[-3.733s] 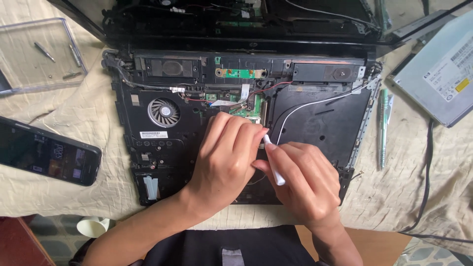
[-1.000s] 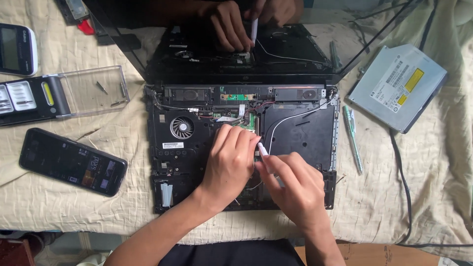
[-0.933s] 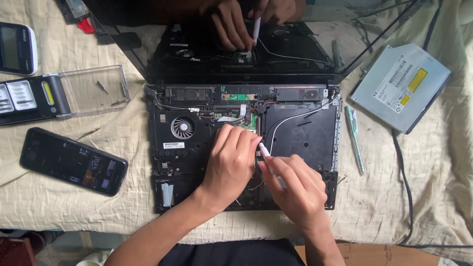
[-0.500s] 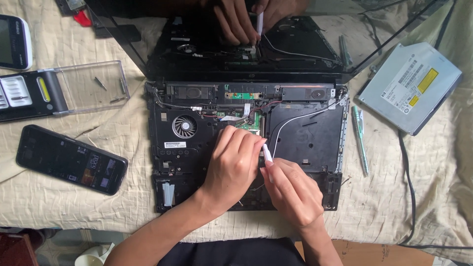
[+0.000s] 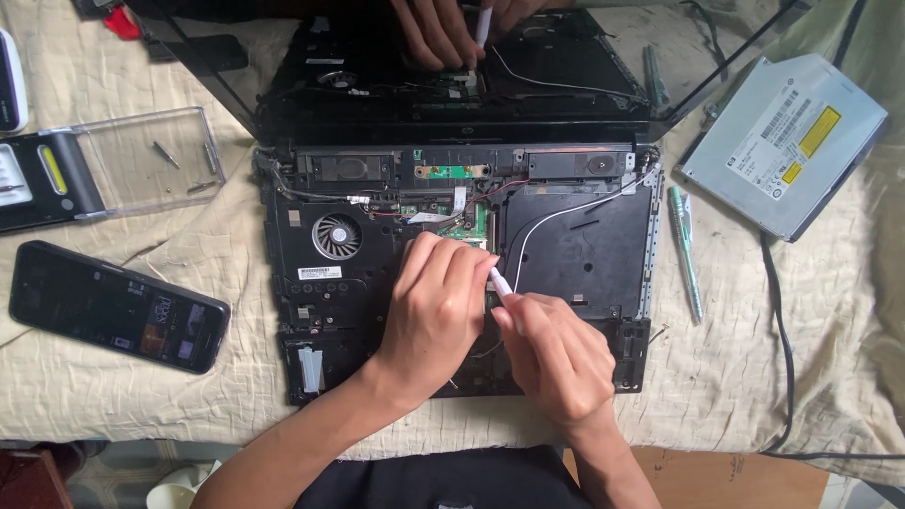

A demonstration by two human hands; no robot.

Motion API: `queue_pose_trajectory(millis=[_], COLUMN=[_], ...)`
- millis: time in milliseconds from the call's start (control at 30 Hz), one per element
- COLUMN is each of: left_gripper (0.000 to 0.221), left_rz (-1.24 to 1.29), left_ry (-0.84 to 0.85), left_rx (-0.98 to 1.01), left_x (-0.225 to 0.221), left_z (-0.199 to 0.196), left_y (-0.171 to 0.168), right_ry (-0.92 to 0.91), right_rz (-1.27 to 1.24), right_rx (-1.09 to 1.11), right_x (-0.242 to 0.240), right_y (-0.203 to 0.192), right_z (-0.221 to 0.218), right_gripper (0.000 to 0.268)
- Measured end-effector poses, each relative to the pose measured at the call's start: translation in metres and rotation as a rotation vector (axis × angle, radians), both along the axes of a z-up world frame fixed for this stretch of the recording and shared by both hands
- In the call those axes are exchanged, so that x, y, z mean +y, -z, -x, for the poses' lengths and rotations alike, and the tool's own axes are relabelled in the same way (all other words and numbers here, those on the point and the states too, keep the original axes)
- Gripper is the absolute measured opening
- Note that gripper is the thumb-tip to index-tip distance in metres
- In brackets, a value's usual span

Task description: Repairing internal components of a laptop by adjusting and connecting small wires and ribbon cables using a probe tool.

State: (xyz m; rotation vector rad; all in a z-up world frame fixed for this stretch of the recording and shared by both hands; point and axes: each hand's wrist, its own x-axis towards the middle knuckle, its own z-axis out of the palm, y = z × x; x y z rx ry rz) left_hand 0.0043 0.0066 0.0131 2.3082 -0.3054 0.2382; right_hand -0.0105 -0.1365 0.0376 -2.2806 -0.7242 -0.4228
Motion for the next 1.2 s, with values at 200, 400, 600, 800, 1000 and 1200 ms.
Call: queue_pose_trajectory(millis=[200, 400, 600, 800, 1000, 1200], left_gripper=[0.016, 0.012, 0.009, 0.017, 0.017, 0.017], left_rz=[0.027, 0.010, 0.032, 0.002, -0.011, -0.020], left_ry=[-0.017, -0.001, 0.022, 0.003, 0.001, 0.011], left_rx=[-0.010, -0.005, 0.004, 0.037, 0.022, 0.036], left_x=[0.001, 0.004, 0.004, 0.001, 0.001, 0.002], left_z=[0.001, 0.000, 0.000, -0.001, -0.003, -0.002], left_y=[0.004, 0.004, 0.003, 0.000, -0.002, -0.002], right_ry=[0.051, -0.024, 0.000, 0.028, 0.045, 0.018], right_rz=[0.185, 0.114, 0.103, 0.025, 0.016, 0.007], right_rx=[-0.014, -0.011, -0.036, 0.046, 0.049, 0.030], right_x=[0.008, 0.010, 0.010, 0.002, 0.005, 0.005], right_y=[-0.008, -0.006, -0.002, 0.013, 0.017, 0.019], right_z=[-0.005, 0.003, 0.006, 0.001, -0.004, -0.002], right_gripper=[0.009, 0.014, 0.013, 0.022, 0.013, 0.010])
